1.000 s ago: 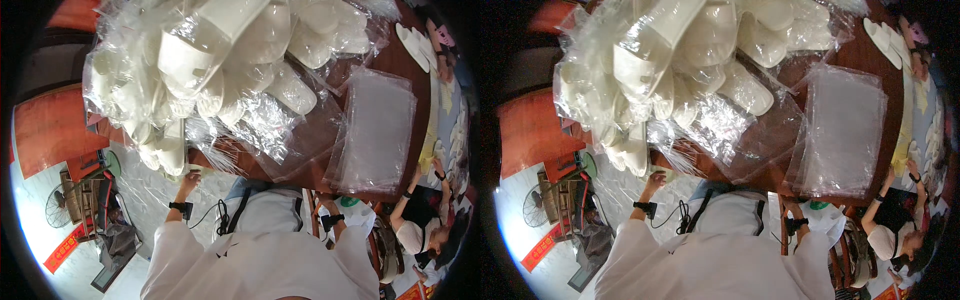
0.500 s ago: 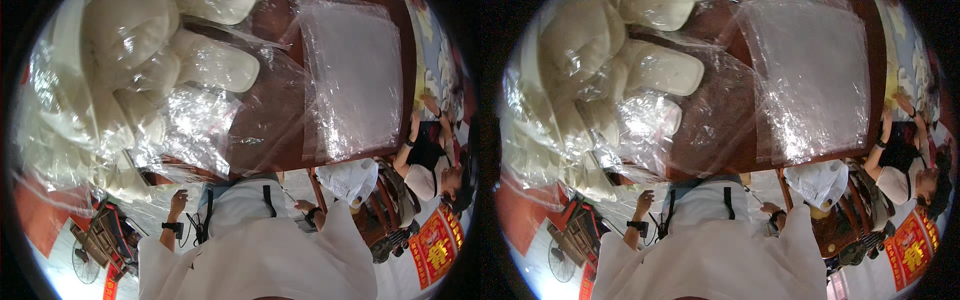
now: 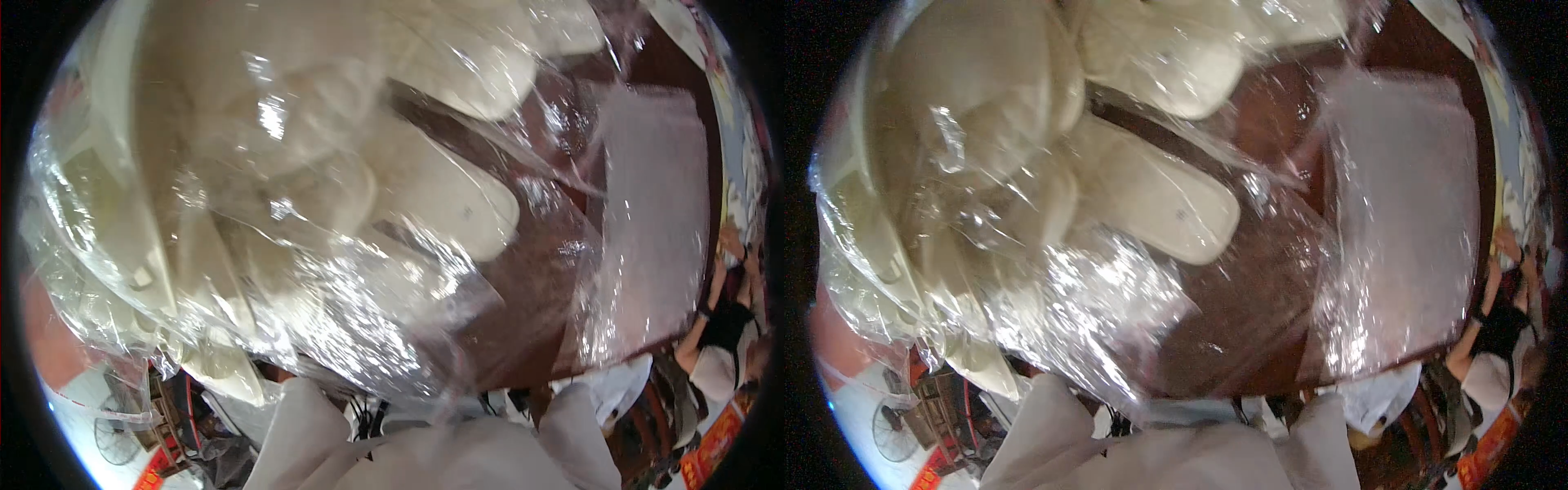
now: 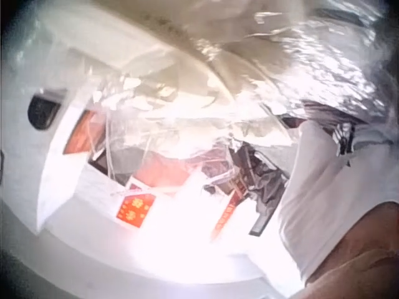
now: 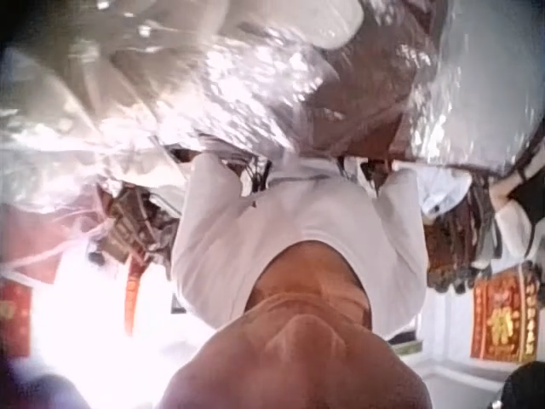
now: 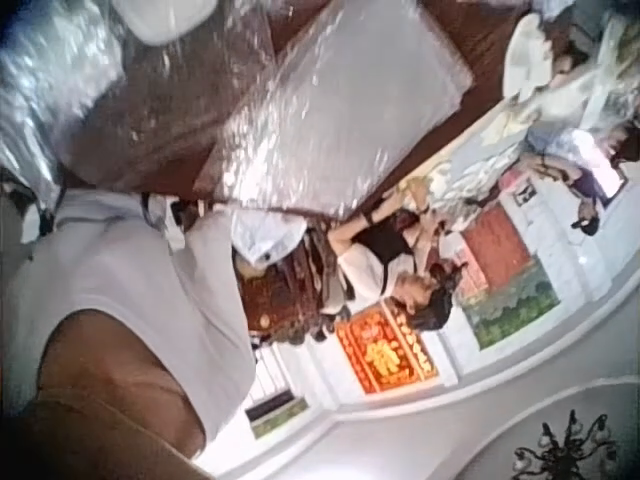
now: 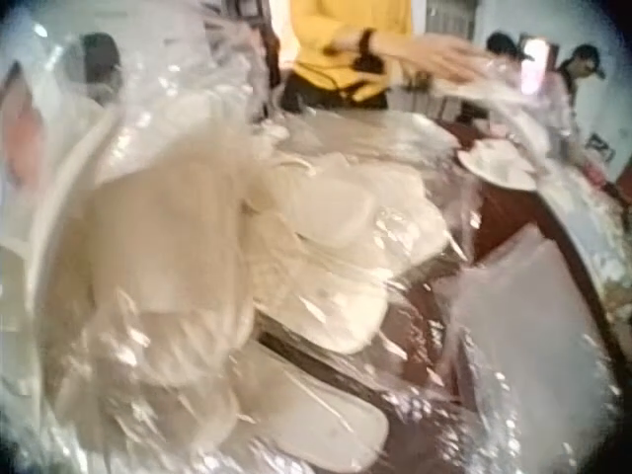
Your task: Removing pairs of sandals from a large sack and placing them into individual plastic bags for packaging in a workshop.
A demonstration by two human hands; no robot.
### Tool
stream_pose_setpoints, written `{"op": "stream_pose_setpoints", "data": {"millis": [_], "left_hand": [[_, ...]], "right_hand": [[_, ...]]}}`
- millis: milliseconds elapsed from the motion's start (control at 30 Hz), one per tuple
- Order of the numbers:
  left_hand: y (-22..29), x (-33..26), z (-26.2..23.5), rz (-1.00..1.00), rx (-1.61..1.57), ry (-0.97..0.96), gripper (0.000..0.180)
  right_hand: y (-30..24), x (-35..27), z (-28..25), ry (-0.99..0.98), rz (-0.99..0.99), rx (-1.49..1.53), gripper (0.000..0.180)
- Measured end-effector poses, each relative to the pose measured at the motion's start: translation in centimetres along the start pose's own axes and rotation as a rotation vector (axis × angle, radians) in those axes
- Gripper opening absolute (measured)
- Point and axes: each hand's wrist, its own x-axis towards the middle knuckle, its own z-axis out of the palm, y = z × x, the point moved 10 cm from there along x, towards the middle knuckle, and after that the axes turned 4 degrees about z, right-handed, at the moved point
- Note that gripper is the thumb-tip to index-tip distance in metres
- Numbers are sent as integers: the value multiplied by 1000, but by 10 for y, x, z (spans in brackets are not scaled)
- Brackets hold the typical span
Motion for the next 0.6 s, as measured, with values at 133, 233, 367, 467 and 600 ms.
{"op": "stream_pose_setpoints", "data": {"millis": [133,233,367,467,600], "left_hand": [[6,37,-5,33,-114,51,28],[19,67,0,82,-201,56,28],[21,81,18,122,-309,53,29],[19,73,27,133,-383,75,29],[18,58,28,157,-478,170,30]], "right_hand": [[-27,23,-54,87,-30,14,52],[-26,18,-88,158,-22,34,51],[-17,0,-107,221,-25,63,49],[-20,-12,-108,254,-62,81,47],[-41,-11,-112,312,-179,88,46]]}}
